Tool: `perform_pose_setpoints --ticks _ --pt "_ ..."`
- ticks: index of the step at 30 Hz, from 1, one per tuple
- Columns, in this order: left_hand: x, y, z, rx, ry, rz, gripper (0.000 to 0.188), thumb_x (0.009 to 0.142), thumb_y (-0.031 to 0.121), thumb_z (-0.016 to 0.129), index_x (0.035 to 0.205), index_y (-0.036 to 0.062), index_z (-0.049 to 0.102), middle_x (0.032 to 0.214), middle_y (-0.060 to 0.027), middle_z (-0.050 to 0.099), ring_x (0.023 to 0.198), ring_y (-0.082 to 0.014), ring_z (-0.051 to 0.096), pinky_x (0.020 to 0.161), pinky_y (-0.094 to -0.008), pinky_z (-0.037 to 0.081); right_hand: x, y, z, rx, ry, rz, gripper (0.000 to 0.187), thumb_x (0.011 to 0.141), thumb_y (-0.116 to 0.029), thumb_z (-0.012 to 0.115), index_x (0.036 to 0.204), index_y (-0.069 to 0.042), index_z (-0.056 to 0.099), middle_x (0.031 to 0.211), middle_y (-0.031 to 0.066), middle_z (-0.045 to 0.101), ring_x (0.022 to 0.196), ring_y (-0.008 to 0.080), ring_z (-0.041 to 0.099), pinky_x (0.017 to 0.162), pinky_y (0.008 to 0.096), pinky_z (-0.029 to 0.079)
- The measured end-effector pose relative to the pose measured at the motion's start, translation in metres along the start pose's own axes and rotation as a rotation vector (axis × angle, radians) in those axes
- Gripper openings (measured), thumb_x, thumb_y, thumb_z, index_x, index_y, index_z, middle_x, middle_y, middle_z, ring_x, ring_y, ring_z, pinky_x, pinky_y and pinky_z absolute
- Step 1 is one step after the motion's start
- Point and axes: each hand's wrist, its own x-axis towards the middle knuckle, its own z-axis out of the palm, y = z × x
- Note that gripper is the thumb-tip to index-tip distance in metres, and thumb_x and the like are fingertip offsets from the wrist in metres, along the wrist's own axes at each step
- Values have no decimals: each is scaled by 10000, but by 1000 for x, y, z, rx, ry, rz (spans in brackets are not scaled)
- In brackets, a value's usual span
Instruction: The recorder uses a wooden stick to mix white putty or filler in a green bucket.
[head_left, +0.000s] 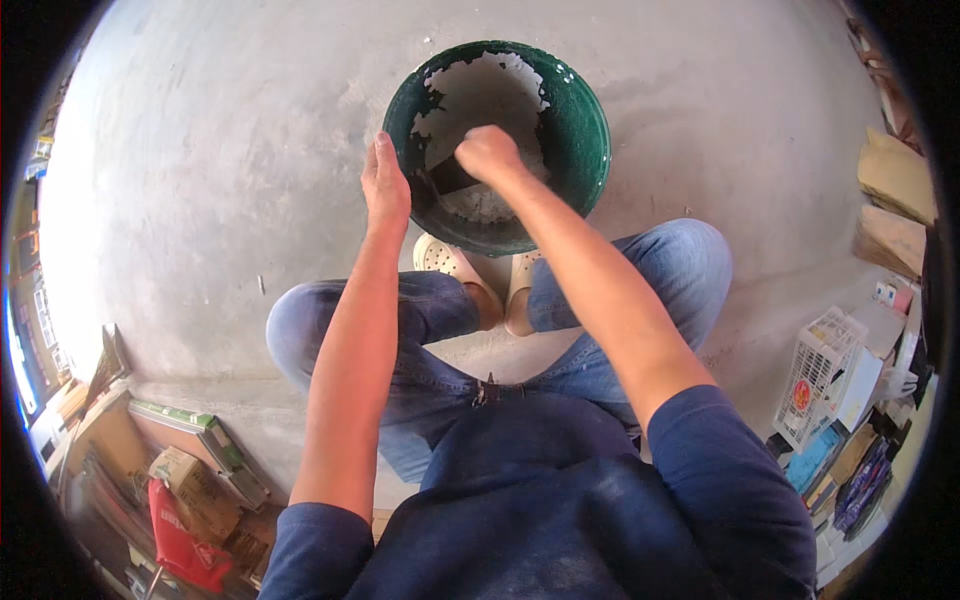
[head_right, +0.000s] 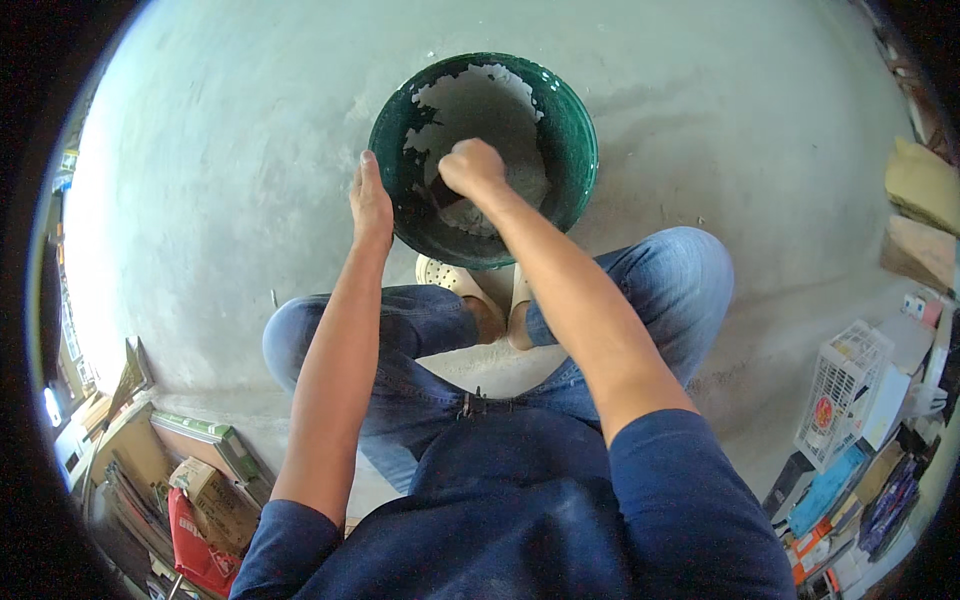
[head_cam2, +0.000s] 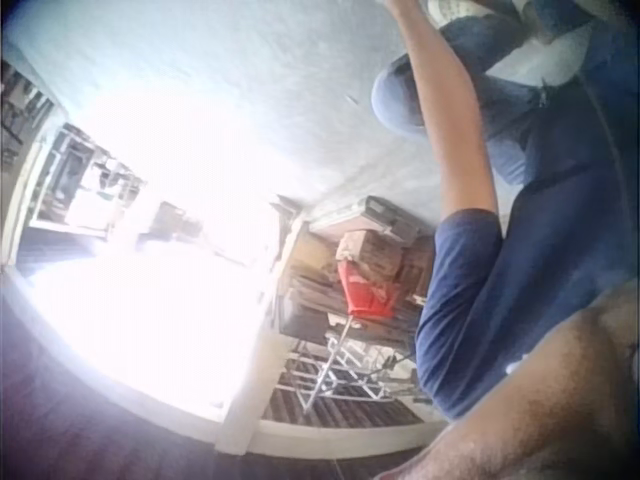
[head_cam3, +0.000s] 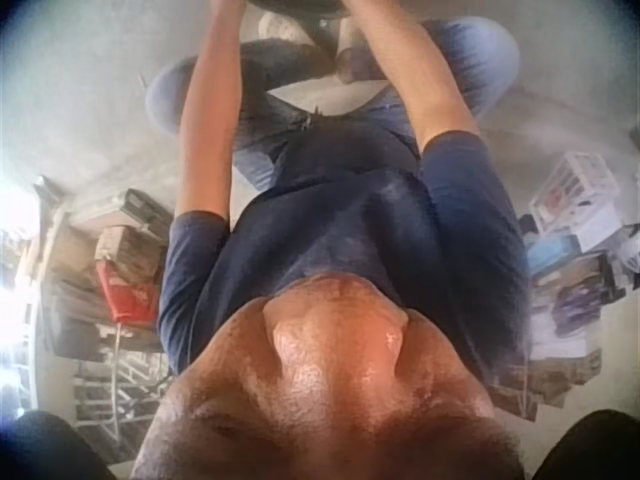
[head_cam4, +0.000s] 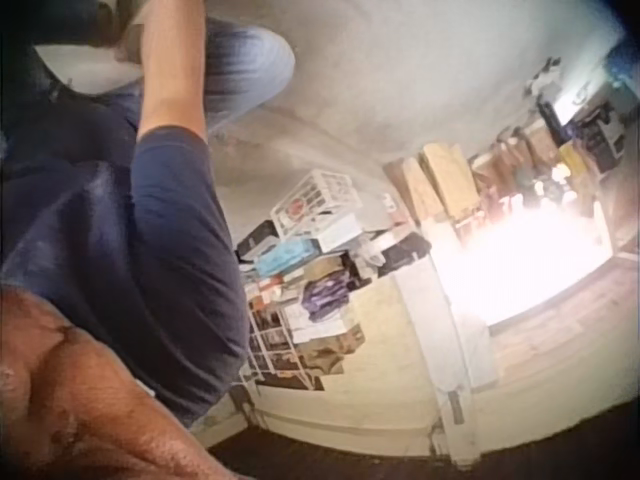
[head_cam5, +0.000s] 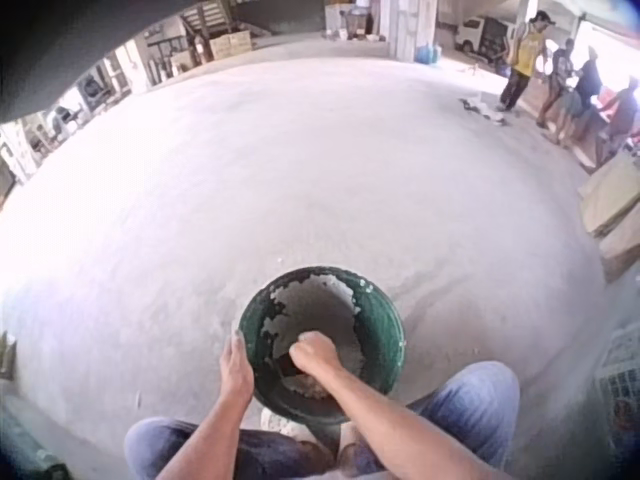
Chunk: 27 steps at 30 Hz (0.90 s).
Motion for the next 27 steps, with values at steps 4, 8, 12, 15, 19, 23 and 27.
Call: perform_pose_setpoints --ticks 4,8,12,15,19,23,27 --pt "-3 12 -21 19 -21 -41 582 1006 452 404 1282 -41 543 1264 -170 583 1176 -237 518 1012 -341 372 -6 0 -60 153 -146 -368 270 700 -249 641 824 -28 735 952 201 687 873 376 662 781 460 513" --pt "-5 13 -8 20 -16 -22 589 1005 459 403 1287 -39 538 1265 -173 580 1173 -240 518 1012 -347 373 -2 -2 -40 40 -104 -169 243 722 -196 598 825 -19 729 971 206 685 936 370 653 847 446 501" --pt "-9 21 21 -11 -8 -24 596 1001 469 406 1287 -38 536 1255 -180 581 1164 -242 521 1006 -350 377 26 31 -16 -178 -35 -171 273 728 -183 563 881 -33 734 964 223 678 948 394 642 863 454 492" --pt "2 6 -21 35 20 -68 602 1000 473 405 1285 -40 536 1255 -183 578 1166 -242 520 1001 -354 380 19 0 -43 112 -153 -342 240 706 -229 627 821 -53 741 883 203 688 847 360 668 762 447 516" --pt "2 10 -10 56 -34 -28 606 1000 480 400 1270 -44 540 1229 -185 586 1140 -246 527 985 -359 388 5 7 -11 88 162 -194 243 740 -189 590 828 -12 731 877 250 678 882 384 666 830 437 519" --pt "1 3 -4 97 17 3 597 998 471 410 1252 -51 549 1209 -193 596 1121 -275 536 986 -367 385 5 -14 21 111 -14 130 326 743 -206 552 879 45 709 1009 322 637 1040 424 617 935 443 475" --pt "-2 10 -9 88 62 -59 588 998 461 417 1248 -54 553 1223 -198 589 1142 -281 526 992 -372 380 9 3 -44 149 -133 -84 293 702 -240 609 861 -25 729 943 229 675 893 377 658 784 439 501"
